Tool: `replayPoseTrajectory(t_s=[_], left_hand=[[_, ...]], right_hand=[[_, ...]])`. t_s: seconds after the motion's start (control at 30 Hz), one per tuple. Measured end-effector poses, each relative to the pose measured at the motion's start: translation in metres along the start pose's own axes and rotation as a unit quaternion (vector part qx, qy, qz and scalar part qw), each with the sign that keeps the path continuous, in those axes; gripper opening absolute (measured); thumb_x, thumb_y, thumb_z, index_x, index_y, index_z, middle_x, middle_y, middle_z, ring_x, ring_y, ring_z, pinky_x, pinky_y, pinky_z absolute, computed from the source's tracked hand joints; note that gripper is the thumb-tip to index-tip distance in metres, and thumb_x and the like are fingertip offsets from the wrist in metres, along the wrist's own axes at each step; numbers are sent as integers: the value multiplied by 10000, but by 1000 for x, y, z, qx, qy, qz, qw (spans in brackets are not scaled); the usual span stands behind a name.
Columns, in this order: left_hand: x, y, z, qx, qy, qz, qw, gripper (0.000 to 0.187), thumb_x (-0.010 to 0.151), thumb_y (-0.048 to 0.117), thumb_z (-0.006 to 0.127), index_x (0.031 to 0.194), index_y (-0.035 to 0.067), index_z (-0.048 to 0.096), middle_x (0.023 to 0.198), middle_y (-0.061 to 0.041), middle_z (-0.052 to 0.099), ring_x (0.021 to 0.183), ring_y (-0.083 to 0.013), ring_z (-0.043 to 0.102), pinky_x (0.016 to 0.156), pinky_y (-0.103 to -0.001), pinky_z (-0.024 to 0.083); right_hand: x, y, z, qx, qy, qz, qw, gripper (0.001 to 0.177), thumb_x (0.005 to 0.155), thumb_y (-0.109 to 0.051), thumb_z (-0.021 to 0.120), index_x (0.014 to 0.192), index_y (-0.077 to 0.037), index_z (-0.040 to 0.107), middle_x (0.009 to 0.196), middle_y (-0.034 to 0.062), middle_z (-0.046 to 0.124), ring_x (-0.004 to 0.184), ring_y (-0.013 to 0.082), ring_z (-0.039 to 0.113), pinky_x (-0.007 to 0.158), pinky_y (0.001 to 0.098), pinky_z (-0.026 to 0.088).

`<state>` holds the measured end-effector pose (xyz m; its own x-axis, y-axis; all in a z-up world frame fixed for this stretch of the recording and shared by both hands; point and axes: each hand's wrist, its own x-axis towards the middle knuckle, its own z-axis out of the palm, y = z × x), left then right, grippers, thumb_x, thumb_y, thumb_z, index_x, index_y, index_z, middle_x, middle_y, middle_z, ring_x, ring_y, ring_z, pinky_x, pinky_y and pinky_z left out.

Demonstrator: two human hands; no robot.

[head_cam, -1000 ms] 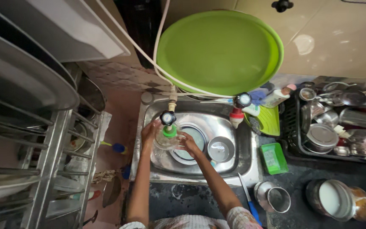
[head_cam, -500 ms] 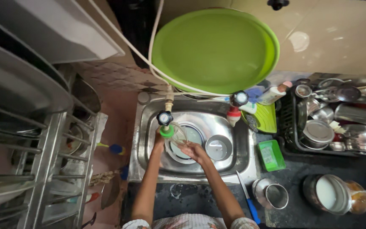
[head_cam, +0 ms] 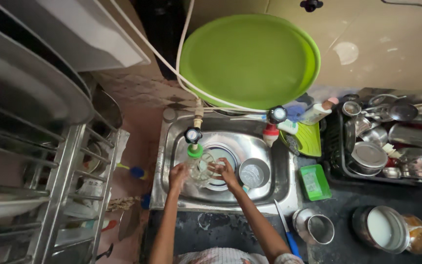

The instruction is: The person washes kitchenware at the sink. They wipe crumbs off the counter with a cloth, carry vessels to the sink, scrub steel pots, a plate and a glass lid with a scrub pad and soap, rinse them under the tap and place them aside.

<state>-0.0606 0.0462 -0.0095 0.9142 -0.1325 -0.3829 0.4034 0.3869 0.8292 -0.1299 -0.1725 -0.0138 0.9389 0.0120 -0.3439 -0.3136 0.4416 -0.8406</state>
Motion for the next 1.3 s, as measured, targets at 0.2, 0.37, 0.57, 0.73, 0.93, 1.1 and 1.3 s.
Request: replayPoseTrajectory(t_s=[0.2,0.37,0.57,0.73,0.93,1.1,1.3], left_hand=[[-12,24,-23,123,76,-23,989,212,927,211,698,1050,47,751,775,-63,691,593,-153,625,541,-326,561],[-17,11,-27,103,-4,-147,984,246,950,180,699,1095,-18,703,848,-80,730,700,-183,708,652,-359,625],[-7,-10,15,84,-57,-46,994,282,921,168,684,1189,83,694,984,-26,750,831,-139,730,746,-334,634],[5,9,23,186,-36,137,972,207,960,137,731,1129,18,736,937,-71,715,813,-135,682,677,-314,574],[-4,49,-24,180,49,98,978,288,966,210,664,1205,51,684,919,-75,727,762,-148,704,597,-303,591],[-30,45,-26,149,30,-54,987,531,880,214,663,1391,122,553,947,-132,745,750,-202,705,567,-316,545],[16,27,83,-63,-45,-249,965,645,1071,548,444,1343,-22,576,1223,-201,689,975,-293,737,850,-408,600]], right_hand=[[9,-9,1,40,-3,142,989,349,1038,-146,501,1362,-16,512,1251,206,685,1114,341,709,862,472,640],[5,-11,-2,-31,21,168,985,318,1015,-59,508,1329,-12,523,1216,239,699,1040,391,716,797,505,600],[-2,-16,-12,-55,60,15,997,345,954,-7,497,1287,-95,474,1226,151,706,1105,279,720,780,510,639],[9,-21,-4,51,4,40,998,370,973,-43,475,1335,-96,527,1339,142,663,1200,263,660,978,482,566],[21,-9,17,174,-129,147,965,438,1030,-134,575,1443,-67,443,1368,179,598,1188,356,653,963,556,553],[2,13,15,63,-121,61,989,490,1008,-108,642,1389,-63,337,1483,193,579,1231,362,665,936,561,561],[-20,18,7,-583,69,-307,749,527,920,-82,690,1423,-177,566,1475,67,601,1289,332,637,936,412,593]])
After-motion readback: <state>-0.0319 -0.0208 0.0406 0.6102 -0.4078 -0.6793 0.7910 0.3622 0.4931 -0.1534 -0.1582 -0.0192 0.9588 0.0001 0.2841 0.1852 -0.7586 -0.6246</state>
